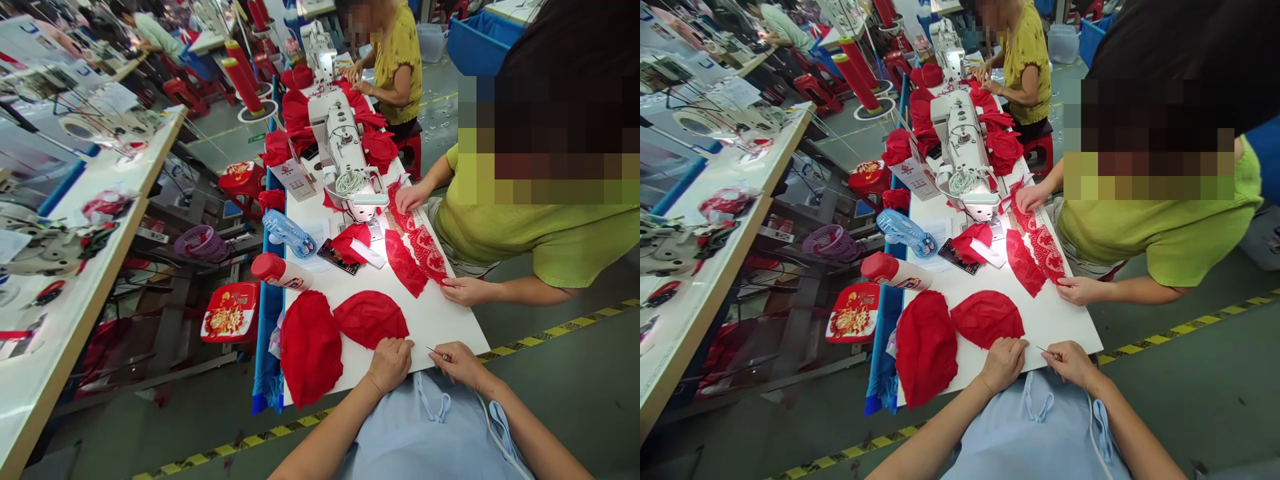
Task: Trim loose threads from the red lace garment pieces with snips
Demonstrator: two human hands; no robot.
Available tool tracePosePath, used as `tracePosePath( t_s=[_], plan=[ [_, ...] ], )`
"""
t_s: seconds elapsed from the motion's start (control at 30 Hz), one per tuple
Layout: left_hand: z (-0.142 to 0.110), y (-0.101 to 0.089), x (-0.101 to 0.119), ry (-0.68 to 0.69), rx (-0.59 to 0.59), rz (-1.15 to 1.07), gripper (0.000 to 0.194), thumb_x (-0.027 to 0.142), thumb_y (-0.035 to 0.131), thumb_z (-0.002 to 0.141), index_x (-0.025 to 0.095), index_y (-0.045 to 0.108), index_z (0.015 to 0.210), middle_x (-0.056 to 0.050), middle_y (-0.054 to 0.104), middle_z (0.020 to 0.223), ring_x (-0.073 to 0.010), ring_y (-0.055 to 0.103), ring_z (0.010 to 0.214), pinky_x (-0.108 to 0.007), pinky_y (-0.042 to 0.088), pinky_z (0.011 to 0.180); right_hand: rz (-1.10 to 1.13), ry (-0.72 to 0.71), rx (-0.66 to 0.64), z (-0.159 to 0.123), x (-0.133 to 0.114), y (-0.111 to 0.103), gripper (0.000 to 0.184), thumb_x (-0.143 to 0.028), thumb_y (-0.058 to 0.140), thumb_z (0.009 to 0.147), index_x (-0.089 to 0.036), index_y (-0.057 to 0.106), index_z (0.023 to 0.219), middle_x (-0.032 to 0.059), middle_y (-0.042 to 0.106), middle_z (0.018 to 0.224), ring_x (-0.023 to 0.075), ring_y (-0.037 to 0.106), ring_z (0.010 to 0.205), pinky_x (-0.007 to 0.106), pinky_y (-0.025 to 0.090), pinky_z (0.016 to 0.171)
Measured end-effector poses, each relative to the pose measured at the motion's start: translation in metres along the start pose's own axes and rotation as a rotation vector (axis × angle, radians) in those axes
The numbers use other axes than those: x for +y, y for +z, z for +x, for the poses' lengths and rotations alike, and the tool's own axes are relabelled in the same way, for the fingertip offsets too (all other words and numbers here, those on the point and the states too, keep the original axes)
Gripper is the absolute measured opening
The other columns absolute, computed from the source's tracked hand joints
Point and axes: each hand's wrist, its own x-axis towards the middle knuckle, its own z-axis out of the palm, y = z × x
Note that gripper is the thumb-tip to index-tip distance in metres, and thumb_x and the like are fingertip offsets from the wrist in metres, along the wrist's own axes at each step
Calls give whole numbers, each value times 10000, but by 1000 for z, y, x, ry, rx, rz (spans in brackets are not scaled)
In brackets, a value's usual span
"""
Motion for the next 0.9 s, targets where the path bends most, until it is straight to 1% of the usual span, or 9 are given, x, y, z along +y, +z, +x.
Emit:
tracePosePath(
  t_s=[0.2, 0.43, 0.67, 0.9],
  plan=[
    [0, 0, 0, 1, 2, -3, 159, 128, 437, 879, 174, 559, 970, -8, 606, 689, -167, 573, 632, -324, 377, 581, 29, -8, -15, 0, -1, -1, 503, -625, 387, 867, -218, 455, 579, -17, 547, 501, 120, 493, 362, 239, 339, 409],
    [0, 1, 0, -13, -44, -2, 179, 121, 426, 880, 179, 566, 977, -17, 612, 700, -165, 586, 653, -315, 379, 601, 22, -8, -14, -1, -2, -3, 502, -623, 395, 871, -217, 464, 584, -18, 562, 510, 115, 490, 366, 235, 342, 408],
    [0, 2, 0, -15, -24, -8, 173, 142, 428, 896, 180, 568, 990, -15, 617, 707, -167, 586, 659, -312, 380, 614, 14, -9, -21, 1, -1, -3, 518, -643, 379, 865, -219, 456, 577, -13, 558, 507, 122, 495, 375, 249, 369, 430],
    [1, 2, 0, -9, -18, -11, 167, 146, 419, 904, 171, 564, 985, -13, 604, 702, -167, 577, 655, -307, 376, 607, 17, -7, -22, 2, 0, -3, 502, -630, 387, 862, -215, 483, 595, -14, 550, 512, 123, 499, 372, 239, 356, 404]
  ],
)
